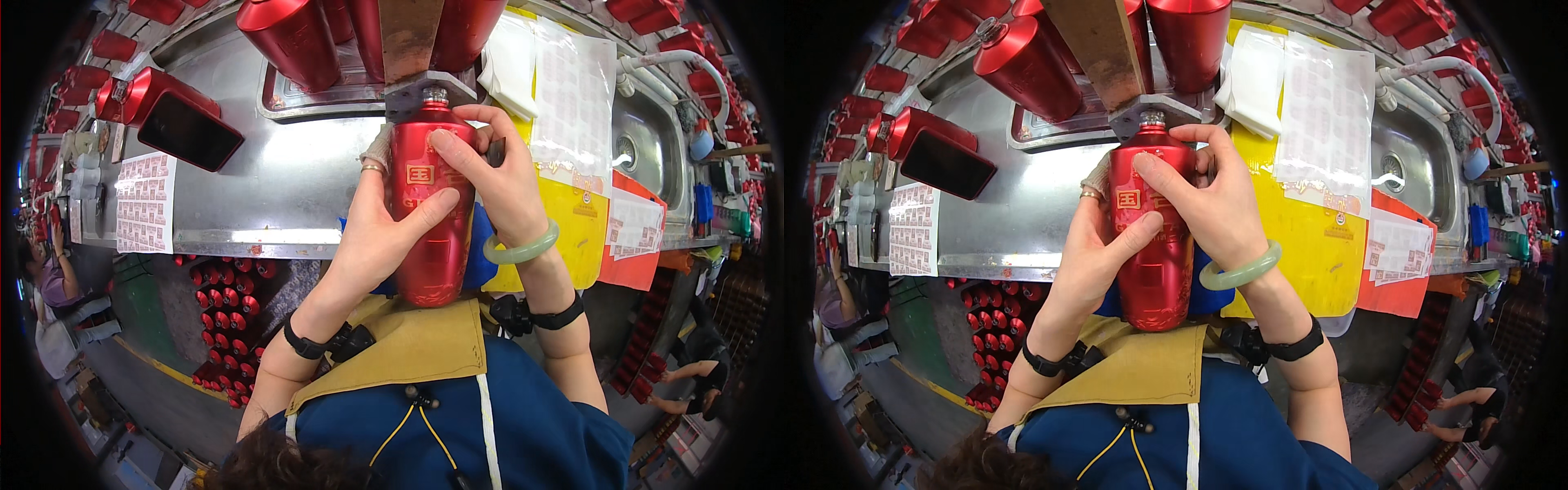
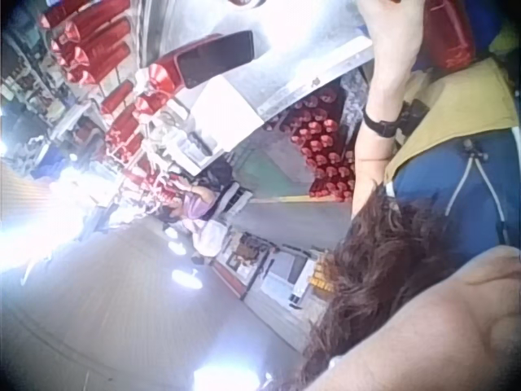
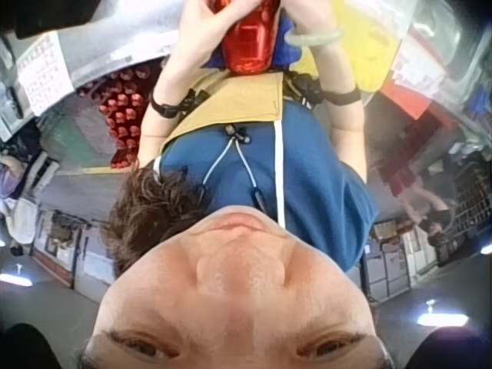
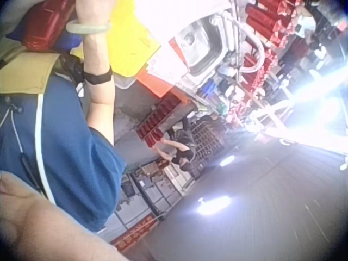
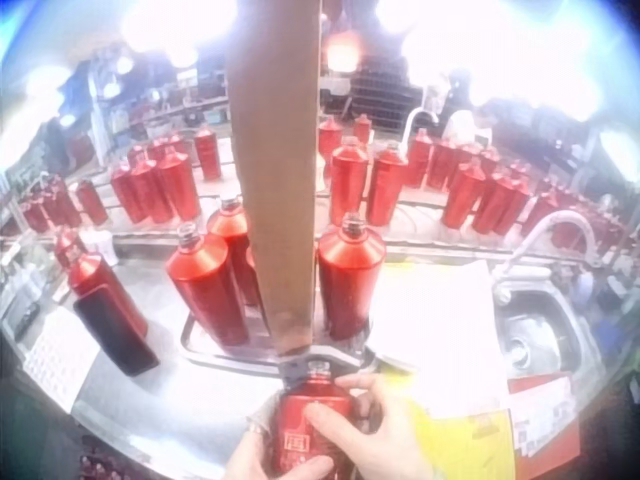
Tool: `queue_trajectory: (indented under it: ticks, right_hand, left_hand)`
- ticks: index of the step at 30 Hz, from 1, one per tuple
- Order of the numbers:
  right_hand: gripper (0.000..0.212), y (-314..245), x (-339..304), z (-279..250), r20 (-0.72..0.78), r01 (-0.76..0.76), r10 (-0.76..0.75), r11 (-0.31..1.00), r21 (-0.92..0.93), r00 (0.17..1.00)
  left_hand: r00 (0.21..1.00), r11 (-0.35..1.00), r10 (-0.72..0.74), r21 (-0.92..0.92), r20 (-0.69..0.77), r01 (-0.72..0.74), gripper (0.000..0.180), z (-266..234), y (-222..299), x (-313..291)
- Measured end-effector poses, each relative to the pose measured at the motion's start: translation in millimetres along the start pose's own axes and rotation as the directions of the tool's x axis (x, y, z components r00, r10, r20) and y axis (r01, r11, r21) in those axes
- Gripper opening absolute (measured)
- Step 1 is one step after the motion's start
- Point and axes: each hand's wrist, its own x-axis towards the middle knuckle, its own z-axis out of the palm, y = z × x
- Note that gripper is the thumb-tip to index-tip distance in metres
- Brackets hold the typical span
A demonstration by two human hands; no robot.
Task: Manually applying and smoothing labels onto red liquor bottles in a factory setting.
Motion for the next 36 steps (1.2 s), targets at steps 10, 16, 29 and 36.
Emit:
queue_trajectory:
  ticks: [10,16,29,36]
  right_hand:
    - [0.046,-2,-9,-14,0.079,-0.081,0.068,0.983,0.166,0.995]
    - [0.049,5,-21,-17,0.091,-0.109,0.09,0.967,0.231,0.992]
    - [0.054,12,-28,-13,0.067,-0.1,0.086,0.961,0.257,0.994]
    - [0.056,14,-27,-10,0.048,-0.081,0.073,0.973,0.218,0.996]
  left_hand:
    - [0.995,0.998,0.052,-0.029,0.084,-0.049,0.085,-6,0,-1]
    - [0.994,0.998,0.024,-0.066,0.107,-0.017,0.088,-9,3,-1]
    - [0.999,0.98,-0.039,-0.196,-0.009,0.037,0.061,-8,-3,6]
    - [0.999,0.968,-0.048,-0.246,0.007,0.048,0.059,-10,-5,5]
